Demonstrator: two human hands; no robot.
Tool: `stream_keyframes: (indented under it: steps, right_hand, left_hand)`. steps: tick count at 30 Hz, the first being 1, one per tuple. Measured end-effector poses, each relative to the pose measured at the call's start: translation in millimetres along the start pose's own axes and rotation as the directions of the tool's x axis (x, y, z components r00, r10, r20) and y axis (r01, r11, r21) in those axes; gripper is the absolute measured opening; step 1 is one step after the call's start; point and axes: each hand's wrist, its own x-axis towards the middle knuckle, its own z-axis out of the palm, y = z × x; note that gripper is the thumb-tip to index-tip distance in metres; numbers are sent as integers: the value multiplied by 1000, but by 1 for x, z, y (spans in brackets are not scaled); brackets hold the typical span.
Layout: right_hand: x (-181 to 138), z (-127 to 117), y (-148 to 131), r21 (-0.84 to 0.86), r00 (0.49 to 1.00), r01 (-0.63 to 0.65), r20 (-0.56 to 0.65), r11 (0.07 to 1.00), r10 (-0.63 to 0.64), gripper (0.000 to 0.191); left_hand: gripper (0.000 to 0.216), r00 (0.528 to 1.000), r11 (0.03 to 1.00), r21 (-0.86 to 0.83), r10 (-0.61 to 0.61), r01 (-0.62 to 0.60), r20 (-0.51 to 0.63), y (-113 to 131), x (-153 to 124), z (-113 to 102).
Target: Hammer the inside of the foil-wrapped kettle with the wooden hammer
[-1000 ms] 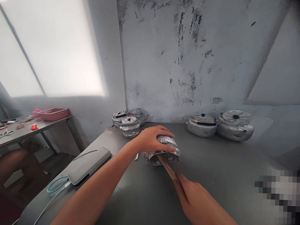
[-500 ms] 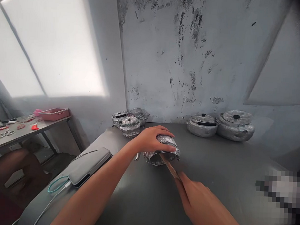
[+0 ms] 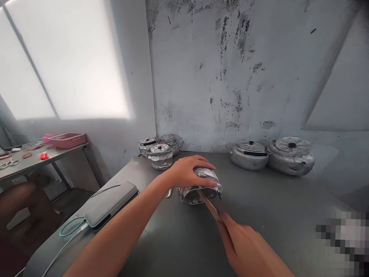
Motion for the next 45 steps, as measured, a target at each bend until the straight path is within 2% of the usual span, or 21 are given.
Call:
stream_keyframes:
  steps: [14, 19, 24, 27, 32, 36, 45]
  right_hand:
    - [0, -4, 0, -60, 1000, -4, 17, 998, 5, 38]
    - [-1, -8, -3, -165, 993, -43, 106, 985, 61, 42]
    - [-1, -7, -1, -86, 998, -27, 51, 996, 32, 39]
    - [0, -6, -1, -94, 997, -33, 64, 995, 39, 38]
    - [0, -5, 1, 9, 999, -19, 31, 1000, 19, 38]
    - [1, -2, 4, 38, 997, -43, 64, 998, 40, 42]
    - [1, -5, -2, 124, 998, -52, 51, 991, 46, 45]
  left_hand:
    - [49, 1000, 1000, -2, -2, 2, -7, -2, 1, 1]
    - [48, 1000, 1000, -1, -2, 2, -10, -2, 1, 1]
    - [49, 1000, 1000, -5, -7, 7, 2, -1, 1, 0]
    - [49, 1000, 1000, -14, -9, 9, -1, -1, 1, -1]
    - [49, 1000, 1000, -22, -11, 11, -5, -2, 1, -1]
    - [49, 1000, 1000, -28, -7, 6, -9, -5, 1, -1]
    - [49, 1000, 998, -68, -13, 12, -17, -9, 2, 0]
